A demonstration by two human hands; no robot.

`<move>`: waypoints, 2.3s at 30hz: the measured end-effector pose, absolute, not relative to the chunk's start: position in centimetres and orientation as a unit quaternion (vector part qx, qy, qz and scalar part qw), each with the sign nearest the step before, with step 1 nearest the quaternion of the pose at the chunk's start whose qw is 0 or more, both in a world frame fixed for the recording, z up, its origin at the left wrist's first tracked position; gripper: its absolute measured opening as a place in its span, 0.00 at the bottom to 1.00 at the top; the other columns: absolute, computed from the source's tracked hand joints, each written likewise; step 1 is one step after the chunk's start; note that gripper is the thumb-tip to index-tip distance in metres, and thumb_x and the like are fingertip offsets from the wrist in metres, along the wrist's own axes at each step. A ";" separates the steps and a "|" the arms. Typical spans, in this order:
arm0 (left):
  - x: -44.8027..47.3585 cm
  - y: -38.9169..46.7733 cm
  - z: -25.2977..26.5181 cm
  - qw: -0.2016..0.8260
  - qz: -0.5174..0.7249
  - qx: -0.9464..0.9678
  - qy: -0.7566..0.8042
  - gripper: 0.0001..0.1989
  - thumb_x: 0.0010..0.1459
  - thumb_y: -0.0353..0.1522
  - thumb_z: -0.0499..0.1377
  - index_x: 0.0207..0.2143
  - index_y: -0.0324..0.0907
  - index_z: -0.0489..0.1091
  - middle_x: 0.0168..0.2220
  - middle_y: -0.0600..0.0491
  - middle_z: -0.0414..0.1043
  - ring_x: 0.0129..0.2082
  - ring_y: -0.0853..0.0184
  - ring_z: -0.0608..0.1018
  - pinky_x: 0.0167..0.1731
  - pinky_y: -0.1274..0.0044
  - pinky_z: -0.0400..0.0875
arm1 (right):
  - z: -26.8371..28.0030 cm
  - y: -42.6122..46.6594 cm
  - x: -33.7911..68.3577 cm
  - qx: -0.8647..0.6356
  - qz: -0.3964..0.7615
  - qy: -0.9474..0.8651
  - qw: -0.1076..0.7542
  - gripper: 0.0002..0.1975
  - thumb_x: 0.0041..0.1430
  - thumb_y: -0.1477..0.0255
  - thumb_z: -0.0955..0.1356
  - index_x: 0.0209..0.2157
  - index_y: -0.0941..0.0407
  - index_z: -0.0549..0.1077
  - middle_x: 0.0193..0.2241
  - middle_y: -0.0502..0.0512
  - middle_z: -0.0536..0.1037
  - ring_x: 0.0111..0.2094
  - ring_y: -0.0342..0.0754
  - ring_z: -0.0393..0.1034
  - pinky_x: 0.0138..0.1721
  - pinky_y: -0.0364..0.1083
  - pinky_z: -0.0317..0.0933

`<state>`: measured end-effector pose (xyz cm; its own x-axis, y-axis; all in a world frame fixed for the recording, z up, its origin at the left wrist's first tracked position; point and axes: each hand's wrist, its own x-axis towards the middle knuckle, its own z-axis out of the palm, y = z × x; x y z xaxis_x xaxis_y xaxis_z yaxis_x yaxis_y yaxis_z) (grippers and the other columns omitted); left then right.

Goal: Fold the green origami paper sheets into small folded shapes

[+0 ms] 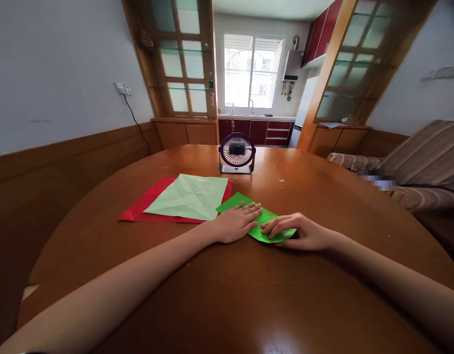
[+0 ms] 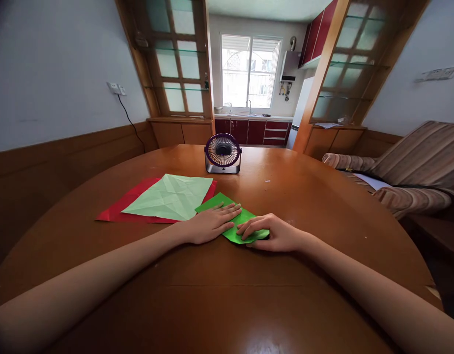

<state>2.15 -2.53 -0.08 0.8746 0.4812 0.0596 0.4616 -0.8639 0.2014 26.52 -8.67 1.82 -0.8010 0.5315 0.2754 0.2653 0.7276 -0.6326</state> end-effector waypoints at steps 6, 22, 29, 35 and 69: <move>3.0 -1.9 -0.1 0.085 0.045 0.959 0.266 0.29 0.69 0.44 0.37 0.68 0.42 0.45 0.69 0.51 0.41 0.69 0.64 0.45 0.66 0.65 0.38 | 1.5 -8.5 26.5 -0.214 0.268 -0.910 0.231 0.11 0.62 0.71 0.68 0.46 0.54 0.78 0.45 0.58 0.80 0.51 0.50 0.72 0.57 0.53 0.63; 2.0 -4.6 -0.2 0.088 0.043 0.956 0.277 0.31 0.69 0.45 0.36 0.68 0.39 0.42 0.69 0.49 0.37 0.69 0.63 0.42 0.66 0.67 0.36 | 1.8 -8.0 27.9 -0.263 0.453 -0.821 0.227 0.12 0.59 0.68 0.70 0.44 0.54 0.79 0.43 0.55 0.81 0.49 0.50 0.74 0.58 0.54 0.60; 0.4 -5.4 0.2 0.086 0.052 0.962 0.254 0.26 0.70 0.37 0.37 0.67 0.39 0.46 0.69 0.49 0.42 0.69 0.66 0.46 0.66 0.70 0.41 | 1.4 -8.1 27.6 -0.374 0.524 -0.716 0.269 0.16 0.57 0.59 0.70 0.34 0.60 0.78 0.28 0.50 0.78 0.28 0.42 0.69 0.31 0.42 0.63; -0.2 -6.0 0.4 0.080 0.062 0.966 0.237 0.25 0.70 0.35 0.38 0.67 0.41 0.48 0.68 0.50 0.44 0.68 0.66 0.48 0.66 0.69 0.44 | 1.4 -8.3 26.0 -0.409 0.470 -0.704 0.341 0.19 0.56 0.56 0.69 0.29 0.60 0.75 0.25 0.49 0.72 0.27 0.41 0.62 0.30 0.42 0.58; -0.2 -5.9 0.7 0.121 0.041 0.961 0.247 0.25 0.70 0.36 0.38 0.67 0.43 0.48 0.69 0.52 0.39 0.69 0.65 0.46 0.66 0.68 0.42 | -0.3 -7.2 24.2 -0.486 0.100 -0.811 0.310 0.09 0.63 0.69 0.66 0.40 0.55 0.78 0.36 0.55 0.78 0.37 0.48 0.73 0.41 0.47 0.66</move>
